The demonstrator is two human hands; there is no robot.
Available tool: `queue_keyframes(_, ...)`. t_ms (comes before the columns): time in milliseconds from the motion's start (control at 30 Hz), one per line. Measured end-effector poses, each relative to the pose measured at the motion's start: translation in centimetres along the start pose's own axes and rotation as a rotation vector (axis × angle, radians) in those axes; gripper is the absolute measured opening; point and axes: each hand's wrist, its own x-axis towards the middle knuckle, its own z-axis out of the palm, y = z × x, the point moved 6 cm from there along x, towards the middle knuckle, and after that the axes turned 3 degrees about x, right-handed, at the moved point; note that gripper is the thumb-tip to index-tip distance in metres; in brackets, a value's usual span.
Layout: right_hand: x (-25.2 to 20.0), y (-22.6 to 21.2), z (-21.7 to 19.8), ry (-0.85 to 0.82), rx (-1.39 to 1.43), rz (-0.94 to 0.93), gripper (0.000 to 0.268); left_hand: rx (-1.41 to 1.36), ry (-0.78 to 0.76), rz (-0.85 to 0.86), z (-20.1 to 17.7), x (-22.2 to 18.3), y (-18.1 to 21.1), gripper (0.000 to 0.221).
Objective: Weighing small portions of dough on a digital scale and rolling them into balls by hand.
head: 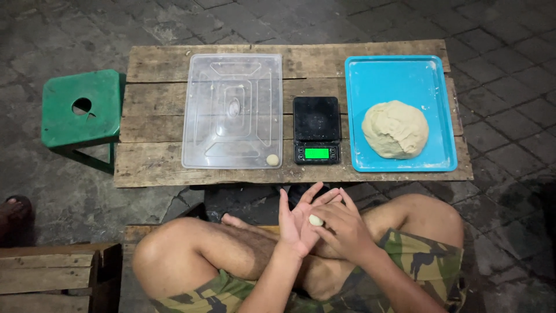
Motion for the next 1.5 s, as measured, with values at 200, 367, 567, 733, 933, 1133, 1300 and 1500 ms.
queue_keyframes(200, -0.1, 1.4, -0.7, 0.123, 0.078, 0.135, 0.032, 0.353, 0.319, 0.099, -4.3, 0.9, 0.2, 0.073)
queue_keyframes(367, -0.4, 2.1, -0.5, 0.112, -0.141, 0.162, 0.038, 0.864, 0.287, 0.345, -4.2, 0.7, 0.5, 0.023)
queue_keyframes(567, -1.1, 3.7, 0.9, -0.026, -0.085, 0.237, 0.051, 0.798, 0.279, 0.277, -3.9, 0.3, 0.8, 0.011)
queue_keyframes(733, -1.3, 4.3, 0.7, 0.044, -0.007, 0.283, 0.038, 0.839, 0.233, 0.306, -4.1, 0.5, 0.6, 0.017)
queue_keyframes(933, -1.8, 5.3, 1.8, -0.06, -0.006, 0.353, 0.112, 1.043, 0.42, 0.505, -5.1, 1.4, 7.2, 0.028)
queue_keyframes(1133, -1.4, 5.7, 1.2, 0.064, 0.079, 0.396, 0.112, 1.455, 0.793, 0.772, -5.0, 1.6, 18.9, 0.034)
queue_keyframes(1300, -2.2, 6.8, 2.2, 0.019, 0.13, 0.454, 0.112, 1.709, 0.879, 0.559, -8.3, 5.5, 21.1, 0.024)
queue_keyframes(1500, -2.1, 6.6, 2.3, 0.002, 0.185, 0.48, 0.114, 1.727, 0.789, 0.541, -6.7, 5.5, 19.8, 0.02)
